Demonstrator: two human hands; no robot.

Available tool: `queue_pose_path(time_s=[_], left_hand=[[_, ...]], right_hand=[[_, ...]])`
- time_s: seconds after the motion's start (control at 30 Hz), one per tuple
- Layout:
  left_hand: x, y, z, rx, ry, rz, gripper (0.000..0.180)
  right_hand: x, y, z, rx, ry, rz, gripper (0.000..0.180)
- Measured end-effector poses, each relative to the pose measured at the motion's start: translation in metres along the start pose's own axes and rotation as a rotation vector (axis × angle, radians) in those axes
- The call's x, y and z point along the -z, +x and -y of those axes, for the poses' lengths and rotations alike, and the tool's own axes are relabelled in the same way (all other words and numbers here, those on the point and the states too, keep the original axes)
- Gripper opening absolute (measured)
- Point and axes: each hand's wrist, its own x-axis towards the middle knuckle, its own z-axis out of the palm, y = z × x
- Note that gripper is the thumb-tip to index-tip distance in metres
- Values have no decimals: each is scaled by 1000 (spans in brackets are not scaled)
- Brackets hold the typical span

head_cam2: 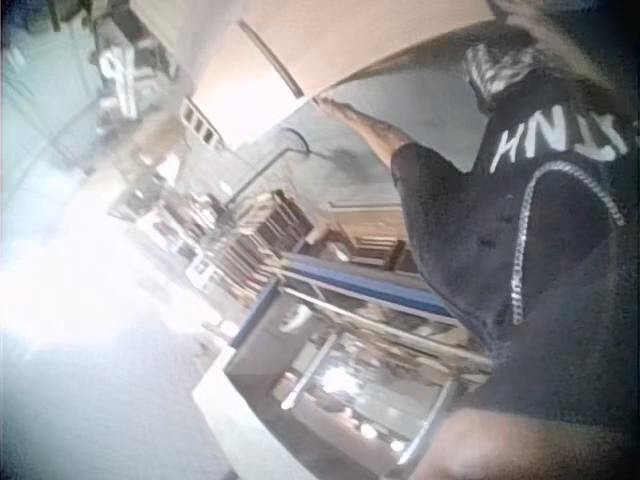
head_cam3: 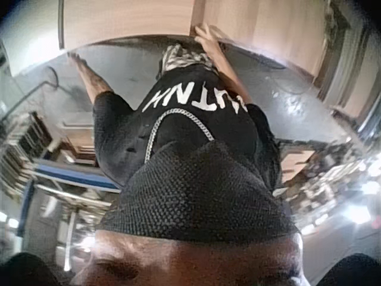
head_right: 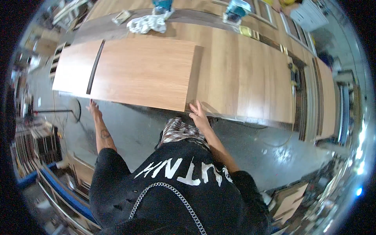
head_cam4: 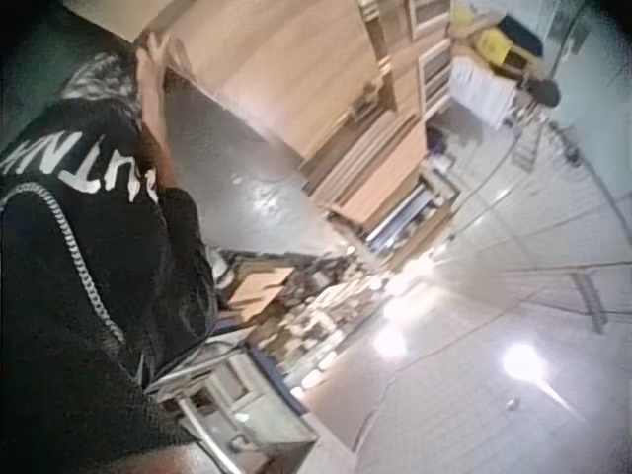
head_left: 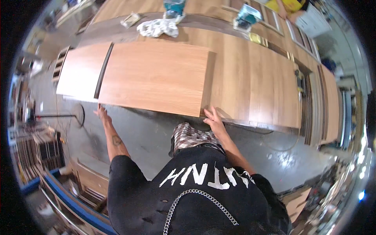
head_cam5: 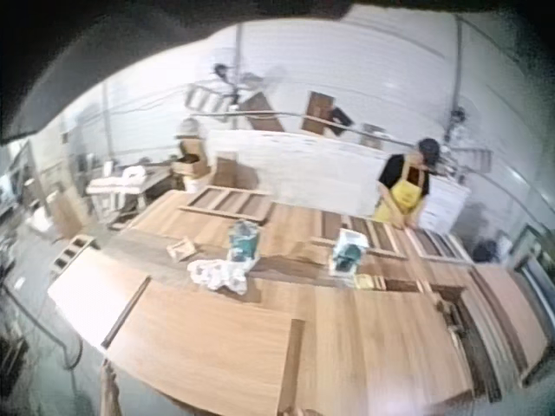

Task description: The person uses a nail gun to attach thin wooden panels and strips to larger wooden boards on a workbench in a factory setting.

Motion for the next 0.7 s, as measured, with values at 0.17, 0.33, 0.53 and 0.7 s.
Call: queue_pose_path(time_s=[0.17,0.33,0.53,0.7], left_hand=[[11,0,-16,18,117,93,85],[-1,-33,-21,37,179,211,80],[-18,-64,-20,-11,311,286,54],[-18,-132,-26,-179,542,570,49]], right_hand=[[-10,-3,-13,83,-165,-14,89],[-3,-11,5,66,-216,-164,93],[52,-1,1,100,-78,-309,92],[111,-7,-6,158,-121,-442,89]])
